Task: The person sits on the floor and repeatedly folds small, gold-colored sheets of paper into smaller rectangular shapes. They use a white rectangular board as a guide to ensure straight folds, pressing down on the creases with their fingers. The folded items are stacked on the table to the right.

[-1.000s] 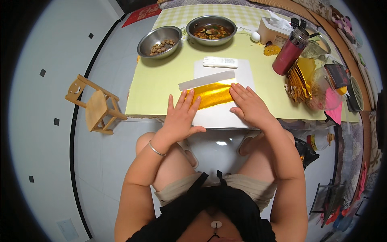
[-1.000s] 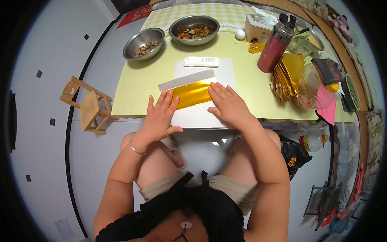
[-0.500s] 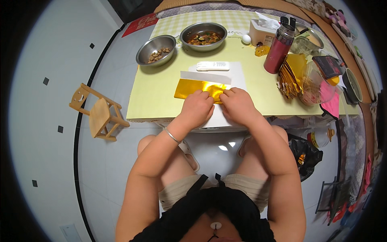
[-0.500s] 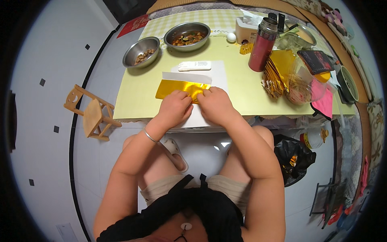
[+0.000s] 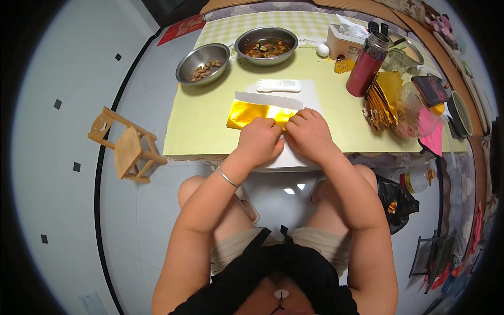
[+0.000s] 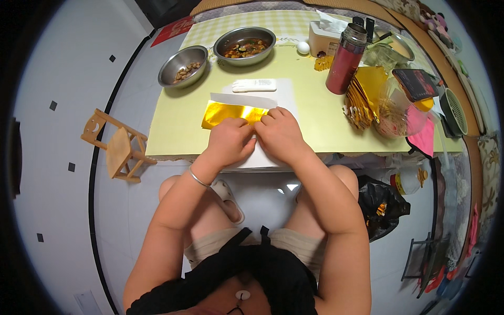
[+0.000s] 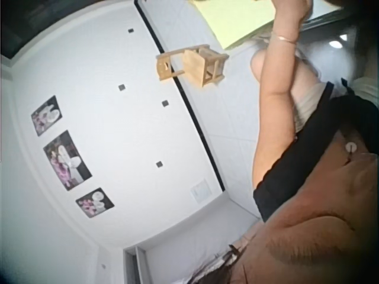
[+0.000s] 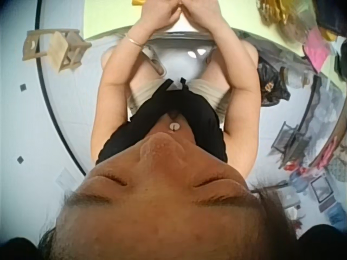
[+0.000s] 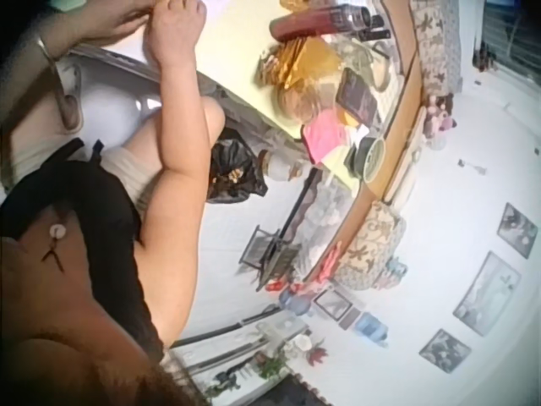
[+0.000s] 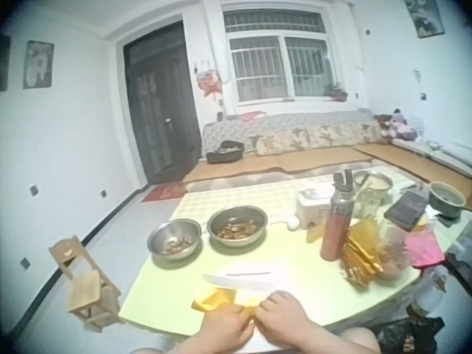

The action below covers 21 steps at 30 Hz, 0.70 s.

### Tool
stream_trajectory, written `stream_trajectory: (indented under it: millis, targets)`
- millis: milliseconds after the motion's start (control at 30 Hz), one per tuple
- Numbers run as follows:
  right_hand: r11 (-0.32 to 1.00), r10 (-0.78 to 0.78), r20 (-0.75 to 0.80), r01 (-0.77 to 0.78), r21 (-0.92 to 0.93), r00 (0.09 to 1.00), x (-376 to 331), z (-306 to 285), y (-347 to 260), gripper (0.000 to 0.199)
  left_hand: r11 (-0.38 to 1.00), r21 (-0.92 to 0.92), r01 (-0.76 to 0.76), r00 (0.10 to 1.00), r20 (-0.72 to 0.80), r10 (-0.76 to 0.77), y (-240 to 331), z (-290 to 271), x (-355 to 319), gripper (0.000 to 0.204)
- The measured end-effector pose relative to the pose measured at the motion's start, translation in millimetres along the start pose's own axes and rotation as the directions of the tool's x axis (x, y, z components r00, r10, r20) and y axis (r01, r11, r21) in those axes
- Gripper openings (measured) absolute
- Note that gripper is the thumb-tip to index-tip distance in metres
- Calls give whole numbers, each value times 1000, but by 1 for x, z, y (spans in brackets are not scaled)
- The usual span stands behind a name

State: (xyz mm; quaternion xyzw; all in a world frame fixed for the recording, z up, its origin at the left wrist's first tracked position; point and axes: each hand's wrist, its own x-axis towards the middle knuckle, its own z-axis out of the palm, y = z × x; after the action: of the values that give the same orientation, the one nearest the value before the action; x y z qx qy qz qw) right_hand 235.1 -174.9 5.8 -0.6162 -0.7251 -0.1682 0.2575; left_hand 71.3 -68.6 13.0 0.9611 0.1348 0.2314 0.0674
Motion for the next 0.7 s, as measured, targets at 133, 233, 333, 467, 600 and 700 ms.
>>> stream_trajectory:
  millis: [133,233,333,467,600,700]
  targets:
    - [996,14,-78,-7,85,997,6,2,0,11,998,49,35,998,-60,-32,-2,15,-4,10]
    - [886,234,111,-259,384,966,1,8,13,21,999,-14,43,993,-110,-45,-7,20,-9,9]
    - [708,419,257,-490,509,871,-3,3,30,18,978,-185,96,959,-246,-141,-6,20,-15,12]
    - [775,469,122,-474,417,875,0,18,41,14,901,-299,313,908,-185,-377,-7,19,-9,15]
    - [780,526,95,-524,343,845,8,20,30,15,905,-204,373,890,-198,-411,-14,25,0,23]
    - [790,528,75,-522,323,846,8,21,27,17,894,-200,401,878,-194,-437,-14,26,2,25]
